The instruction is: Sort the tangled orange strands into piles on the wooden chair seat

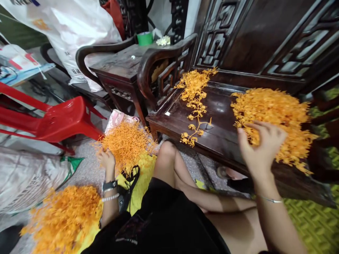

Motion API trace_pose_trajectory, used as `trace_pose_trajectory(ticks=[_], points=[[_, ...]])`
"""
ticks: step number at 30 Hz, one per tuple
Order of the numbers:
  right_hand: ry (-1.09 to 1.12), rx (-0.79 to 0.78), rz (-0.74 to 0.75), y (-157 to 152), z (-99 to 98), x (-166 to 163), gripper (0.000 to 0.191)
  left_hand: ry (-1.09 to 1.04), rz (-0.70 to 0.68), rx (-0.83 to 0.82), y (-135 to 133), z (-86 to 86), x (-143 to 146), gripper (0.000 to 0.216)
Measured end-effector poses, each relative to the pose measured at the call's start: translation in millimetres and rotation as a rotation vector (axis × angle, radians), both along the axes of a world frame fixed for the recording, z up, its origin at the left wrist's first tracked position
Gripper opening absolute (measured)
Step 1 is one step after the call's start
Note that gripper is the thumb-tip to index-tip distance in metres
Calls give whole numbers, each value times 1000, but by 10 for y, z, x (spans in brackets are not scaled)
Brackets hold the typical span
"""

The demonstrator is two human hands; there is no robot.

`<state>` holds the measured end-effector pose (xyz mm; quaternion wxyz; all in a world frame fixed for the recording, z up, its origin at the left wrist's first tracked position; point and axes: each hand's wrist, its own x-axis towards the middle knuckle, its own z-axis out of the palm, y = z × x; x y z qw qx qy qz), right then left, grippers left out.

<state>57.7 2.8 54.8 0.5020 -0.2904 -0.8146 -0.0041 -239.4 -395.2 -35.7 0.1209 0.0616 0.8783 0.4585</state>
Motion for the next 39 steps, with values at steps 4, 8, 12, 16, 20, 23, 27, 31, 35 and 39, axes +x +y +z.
trace_pose_trajectory(ticks=[4,8,12,16,20,23,27,31,35,39], points=[[-369,-84,324,-456,-53,-205,46,80,88,-63,464,-132,-309,22],[-632,-109,453,-617,-273,-359,64,131,91,-58,738,-149,-331,41],[-594,-198,438,-751,-396,-521,34,262,-32,87,901,-11,-85,40],[-280,-487,678,-997,-327,-574,15,285,-348,244,1244,170,395,28],[79,-709,770,-1193,-173,-409,13,626,-657,336,1672,380,881,48],[281,-791,769,-1280,-24,-223,18,811,-838,299,1953,531,1101,65],[603,-898,816,-1370,285,-20,26,768,-1060,433,2169,706,1325,26],[764,-1318,873,-1283,628,129,33,155,-1233,731,2099,827,1623,29],[991,-1550,915,-1041,805,322,35,-615,-1344,716,1835,875,1840,42],[1007,-1663,977,-982,897,538,36,-797,-1473,572,1559,877,1933,47]])
